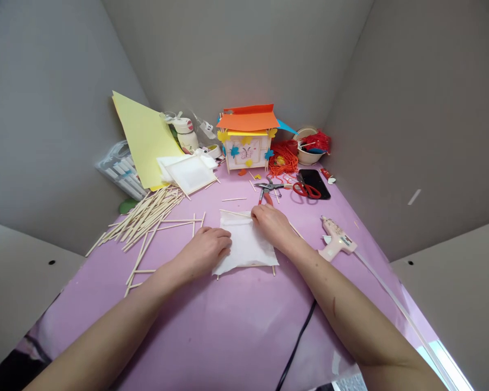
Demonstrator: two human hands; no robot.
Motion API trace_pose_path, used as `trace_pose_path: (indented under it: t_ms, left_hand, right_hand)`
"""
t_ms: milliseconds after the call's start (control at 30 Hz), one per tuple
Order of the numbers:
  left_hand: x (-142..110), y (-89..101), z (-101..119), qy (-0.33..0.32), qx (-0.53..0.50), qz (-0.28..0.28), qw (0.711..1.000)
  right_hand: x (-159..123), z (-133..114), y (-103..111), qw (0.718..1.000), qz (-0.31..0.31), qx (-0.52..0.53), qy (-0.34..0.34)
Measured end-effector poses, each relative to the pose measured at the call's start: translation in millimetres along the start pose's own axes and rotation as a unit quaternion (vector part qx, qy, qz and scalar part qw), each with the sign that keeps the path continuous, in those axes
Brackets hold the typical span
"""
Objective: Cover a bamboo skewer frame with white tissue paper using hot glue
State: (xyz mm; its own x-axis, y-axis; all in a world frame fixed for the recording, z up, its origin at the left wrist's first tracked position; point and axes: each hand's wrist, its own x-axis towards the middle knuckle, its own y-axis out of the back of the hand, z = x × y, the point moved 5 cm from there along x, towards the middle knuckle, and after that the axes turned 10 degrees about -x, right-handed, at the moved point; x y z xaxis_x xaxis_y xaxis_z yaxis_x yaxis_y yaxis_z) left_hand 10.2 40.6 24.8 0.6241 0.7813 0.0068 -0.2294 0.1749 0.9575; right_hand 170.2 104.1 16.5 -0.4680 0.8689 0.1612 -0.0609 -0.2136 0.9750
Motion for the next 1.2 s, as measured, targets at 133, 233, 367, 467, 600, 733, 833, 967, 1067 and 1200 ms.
trace_pose_path:
  t_ms: [133, 233, 367, 467, 600, 733, 833, 967, 1067, 1200]
  left_hand:
    - [1.7, 5.1, -0.9, 0.013, -0.003, 0.013, 1.000]
    - [9.1, 7.3, 0.7, 0.034, 0.005, 0.017, 0.999]
    - [18.0, 1.5, 4.3, 0.055, 0.028, 0.012, 0.998]
    - [18.5, -3.7, 4.9, 0.056, 0.041, 0.019, 0.997]
    - [16.7, -6.7, 3.3, 0.052, 0.039, 0.022, 0.998]
    - [15.6, -8.8, 2.5, 0.053, 0.039, 0.022, 0.998]
    - [14.0, -10.3, 3.2, 0.051, 0.038, 0.024, 0.998]
    - [16.6, -1.8, 0.2, 0.044, 0.025, 0.024, 0.998]
    - [28.4, 18.2, -10.4, 0.051, 0.011, 0.074, 0.996]
    - [53.1, 31.6, -24.4, 0.043, 0.032, 0.092, 0.994]
  right_hand:
    - [-0.1, 1.8, 0.2, 1.000, 0.017, -0.006, 0.001]
    - [-0.2, 1.2, -3.1, 1.000, 0.014, -0.021, 0.008]
    - [-0.2, 0.6, -7.7, 0.999, 0.018, -0.040, 0.003]
    - [0.9, 0.3, -11.4, 0.999, 0.020, -0.049, 0.002]
    - [3.3, 0.6, -17.0, 0.998, 0.015, -0.053, -0.001]
    - [4.2, 1.4, -19.9, 0.999, 0.011, -0.052, -0.004]
    - [4.0, 1.4, -20.7, 0.999, 0.012, -0.048, -0.010]
    - [3.8, -1.7, -20.2, 0.999, 0.018, -0.037, -0.017]
    - [1.9, -1.8, -14.9, 0.999, 0.022, -0.026, -0.020]
    - [-5.5, 13.6, 1.6, 0.999, 0.036, -0.010, -0.040]
